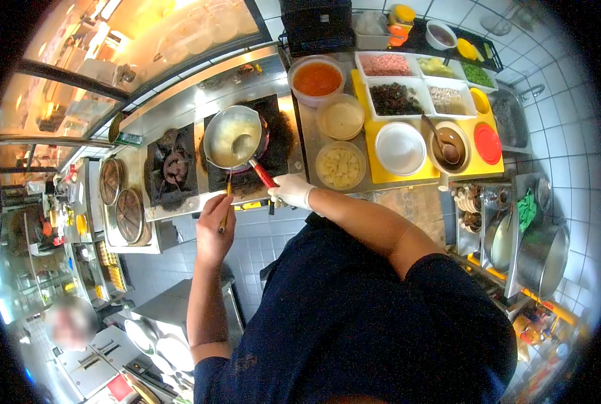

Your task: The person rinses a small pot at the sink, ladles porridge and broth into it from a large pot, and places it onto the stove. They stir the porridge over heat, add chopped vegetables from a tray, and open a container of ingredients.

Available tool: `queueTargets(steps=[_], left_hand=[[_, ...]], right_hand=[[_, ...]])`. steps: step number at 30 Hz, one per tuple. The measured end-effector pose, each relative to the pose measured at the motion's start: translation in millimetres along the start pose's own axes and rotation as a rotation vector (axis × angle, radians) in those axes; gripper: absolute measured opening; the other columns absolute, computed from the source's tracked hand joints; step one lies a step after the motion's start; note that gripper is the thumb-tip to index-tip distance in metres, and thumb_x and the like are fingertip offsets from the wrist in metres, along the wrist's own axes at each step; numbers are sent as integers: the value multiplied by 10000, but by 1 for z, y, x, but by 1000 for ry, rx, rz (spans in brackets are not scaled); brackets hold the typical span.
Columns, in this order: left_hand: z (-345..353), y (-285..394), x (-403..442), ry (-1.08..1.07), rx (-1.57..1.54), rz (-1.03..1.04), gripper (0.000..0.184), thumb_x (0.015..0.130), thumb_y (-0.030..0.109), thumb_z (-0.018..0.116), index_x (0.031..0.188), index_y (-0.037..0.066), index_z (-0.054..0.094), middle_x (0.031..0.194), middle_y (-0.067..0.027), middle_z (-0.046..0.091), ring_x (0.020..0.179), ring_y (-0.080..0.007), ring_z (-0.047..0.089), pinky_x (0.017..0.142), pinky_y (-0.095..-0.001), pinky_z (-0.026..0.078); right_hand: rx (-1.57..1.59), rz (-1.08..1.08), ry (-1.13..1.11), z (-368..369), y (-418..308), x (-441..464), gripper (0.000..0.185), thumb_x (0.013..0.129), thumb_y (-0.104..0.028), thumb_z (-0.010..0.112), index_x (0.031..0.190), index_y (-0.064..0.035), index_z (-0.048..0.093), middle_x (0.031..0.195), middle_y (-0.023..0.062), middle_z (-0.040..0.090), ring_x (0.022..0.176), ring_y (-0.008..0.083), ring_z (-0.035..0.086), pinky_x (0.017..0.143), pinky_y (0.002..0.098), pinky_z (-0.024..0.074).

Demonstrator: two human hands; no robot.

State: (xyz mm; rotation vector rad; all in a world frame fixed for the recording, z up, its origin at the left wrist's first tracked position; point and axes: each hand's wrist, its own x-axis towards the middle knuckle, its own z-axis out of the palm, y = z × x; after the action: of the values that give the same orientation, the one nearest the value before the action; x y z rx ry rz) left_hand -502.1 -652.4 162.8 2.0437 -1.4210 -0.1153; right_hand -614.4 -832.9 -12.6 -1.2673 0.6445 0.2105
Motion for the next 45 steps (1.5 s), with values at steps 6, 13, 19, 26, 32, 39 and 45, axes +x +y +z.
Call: queueTargets(steps=[6, 13, 19, 26, 32, 39, 45], left_hand=[[36, -53, -17, 292, -432, -347, 151, 981, 11, 634, 1108, -40, 699, 1039, -179, 735, 937, -249, 734, 838, -339, 591], [56, -83, -11, 511, -590, -585, 189, 1031, 56, 588, 1126, -73, 688, 1073, -163, 725, 932, -200, 740, 840, -304, 594], [64, -91, 3, 401, -3, -210, 194, 966, 25, 645, 1140, -40, 701, 1071, -185, 717, 987, -308, 721, 869, -373, 569], [77, -63, 8, 196, 73, -45, 247, 916, 30, 675, 1159, -9, 696, 1158, -216, 671, 997, -401, 687, 856, -441, 575], [55, -41, 0, 140, 34, -5, 241, 901, 9, 688, 1140, -16, 698, 1139, -217, 684, 966, -387, 704, 821, -438, 587], [37, -8, -3, 160, -88, -28, 232, 898, -54, 652, 1125, -34, 696, 1119, -230, 694, 996, -388, 699, 882, -407, 559], [63, -43, -7, 289, -214, -214, 186, 914, -37, 663, 1096, -44, 700, 1046, -204, 719, 943, -346, 713, 856, -391, 563]], right_hand=[[58, -3, -3, 7, -7, -6, 162, 1020, -142, 595, 1069, 11, 619, 774, 63, 658, 644, 139, 642, 550, 303, 507], [95, 17, 26, 8, -1, -3, 247, 1024, -150, 593, 1204, 18, 616, 780, 62, 662, 656, 137, 644, 572, 298, 512], [-8, 3, 44, 8, -9, -10, 268, 1020, -172, 588, 1206, 16, 630, 802, 80, 690, 687, 153, 670, 621, 316, 533], [-662, -184, 166, -15, -26, -24, 369, 963, -289, 627, 1174, 10, 680, 953, 211, 735, 837, 337, 718, 769, 434, 558], [-1054, -268, 948, -116, -39, -68, 334, 965, -259, 576, 1199, -27, 628, 945, 241, 691, 926, 409, 684, 804, 503, 543], [-981, -237, 1101, -222, 0, -32, 522, 911, -251, 656, 1356, 0, 551, 1225, 266, 641, 1088, 425, 639, 939, 509, 519], [-918, -118, 998, -206, 0, -13, 518, 895, -240, 669, 1337, 11, 570, 1163, 274, 671, 1090, 422, 645, 959, 484, 515]])
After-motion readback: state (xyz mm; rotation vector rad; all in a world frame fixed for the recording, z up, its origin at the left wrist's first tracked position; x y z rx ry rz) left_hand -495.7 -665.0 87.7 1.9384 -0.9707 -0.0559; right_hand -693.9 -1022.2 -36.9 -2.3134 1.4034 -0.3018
